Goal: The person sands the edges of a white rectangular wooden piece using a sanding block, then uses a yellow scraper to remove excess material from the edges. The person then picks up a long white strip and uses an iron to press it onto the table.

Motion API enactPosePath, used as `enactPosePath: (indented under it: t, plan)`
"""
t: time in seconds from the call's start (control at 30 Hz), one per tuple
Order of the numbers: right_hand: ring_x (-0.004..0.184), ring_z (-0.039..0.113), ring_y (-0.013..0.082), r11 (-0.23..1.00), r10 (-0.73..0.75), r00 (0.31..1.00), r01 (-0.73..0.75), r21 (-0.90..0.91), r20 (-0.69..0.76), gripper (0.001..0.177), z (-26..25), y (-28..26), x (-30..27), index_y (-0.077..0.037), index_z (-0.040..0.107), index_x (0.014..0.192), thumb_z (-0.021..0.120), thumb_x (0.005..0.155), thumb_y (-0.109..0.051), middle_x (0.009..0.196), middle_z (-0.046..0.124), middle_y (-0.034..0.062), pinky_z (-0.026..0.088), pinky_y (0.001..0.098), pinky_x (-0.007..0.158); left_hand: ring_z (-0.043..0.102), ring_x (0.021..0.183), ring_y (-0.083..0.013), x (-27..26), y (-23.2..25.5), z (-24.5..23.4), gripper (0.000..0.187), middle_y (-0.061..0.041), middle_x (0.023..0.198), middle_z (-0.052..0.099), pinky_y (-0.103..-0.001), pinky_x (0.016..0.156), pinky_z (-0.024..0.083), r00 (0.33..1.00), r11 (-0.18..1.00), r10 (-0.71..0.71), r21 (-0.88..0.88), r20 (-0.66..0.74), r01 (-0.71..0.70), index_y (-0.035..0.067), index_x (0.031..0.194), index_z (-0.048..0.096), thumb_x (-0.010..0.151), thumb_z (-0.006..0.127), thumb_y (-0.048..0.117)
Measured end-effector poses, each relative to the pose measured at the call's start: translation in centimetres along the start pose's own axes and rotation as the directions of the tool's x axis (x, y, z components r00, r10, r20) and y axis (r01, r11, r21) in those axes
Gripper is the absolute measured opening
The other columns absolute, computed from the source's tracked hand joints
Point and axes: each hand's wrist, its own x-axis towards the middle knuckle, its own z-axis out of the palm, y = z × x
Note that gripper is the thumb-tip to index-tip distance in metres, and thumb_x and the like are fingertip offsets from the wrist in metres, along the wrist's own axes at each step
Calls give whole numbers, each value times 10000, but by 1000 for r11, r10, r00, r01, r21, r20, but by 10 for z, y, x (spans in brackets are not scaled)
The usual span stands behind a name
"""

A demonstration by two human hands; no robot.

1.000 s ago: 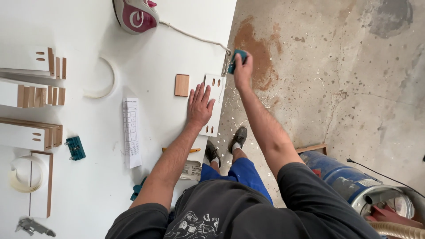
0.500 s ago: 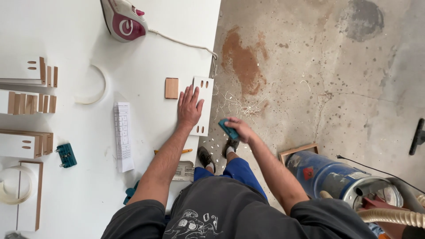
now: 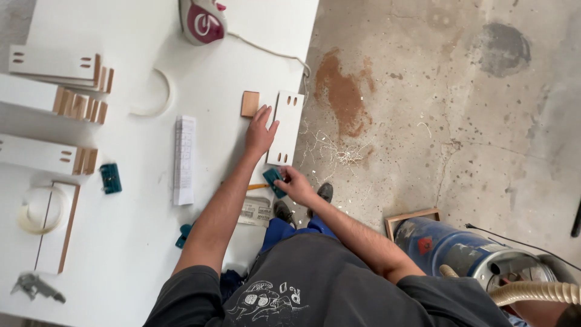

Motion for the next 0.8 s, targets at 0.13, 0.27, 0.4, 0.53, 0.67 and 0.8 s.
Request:
enactPosePath:
  t: [0.13, 0.27, 0.4, 0.53, 0.67, 0.8]
  plan:
    - [913, 749, 282, 938, -132, 981, 171, -302, 144, 339, 27, -57, 53, -187, 667, 1175, 786, 886, -319, 958, 745, 66, 598, 436, 767, 642, 1242, -299, -60, 15, -94, 361, -113, 1344, 638, -400, 1039, 529, 979, 998, -35, -63, -201, 23, 93, 1311, 690, 1009, 708, 290]
    - [926, 746, 330, 764, -245, 937, 344, -546, 249, 337, 74, -66, 98, -169, 667, 1252, 708, 928, -247, 977, 749, 104, 603, 442, 796, 704, 1069, -266, -134, 1, -144, 265, -88, 1205, 684, -322, 898, 596, 918, 962, -247, -192, -309, 194, 100, 1219, 728, 997, 716, 244]
    - [1104, 677, 357, 601, -494, 847, 495, -628, 195, 447, 81, -110, 69, -64, 595, 1343, 722, 930, -182, 1227, 635, 167, 570, 429, 921, 722, 974, -274, -193, -14, -162, 210, -102, 1089, 704, -327, 829, 616, 868, 945, -317, -209, -383, 253, 94, 1155, 759, 966, 744, 186]
    - [848, 684, 233, 465, -502, 770, 624, -628, 394, 290, 83, -83, 5, -123, 673, 1098, 689, 943, -368, 911, 638, 53, 560, 329, 739, 727, 918, -219, -225, -22, -168, 191, -70, 1027, 717, -310, 782, 618, 835, 908, -413, -233, -363, 347, 114, 1146, 770, 981, 725, 198]
    - [810, 645, 275, 459, -615, 749, 595, -659, 248, 164, 84, -21, 17, -148, 618, 951, 684, 842, -251, 844, 566, 37, 528, 398, 706, 731, 907, -228, -232, -25, -160, 191, -42, 983, 723, -347, 754, 619, 851, 874, -486, -107, -198, 474, 147, 1118, 771, 999, 689, 273]
    - [875, 678, 382, 720, -471, 881, 352, -598, -49, 280, 62, -45, 107, -128, 643, 1149, 673, 870, -116, 979, 607, 144, 576, 494, 768, 734, 959, -231, -238, -31, -138, 219, 2, 985, 725, -399, 814, 610, 844, 846, -533, 70, 58, 529, 233, 1104, 760, 977, 677, 390]
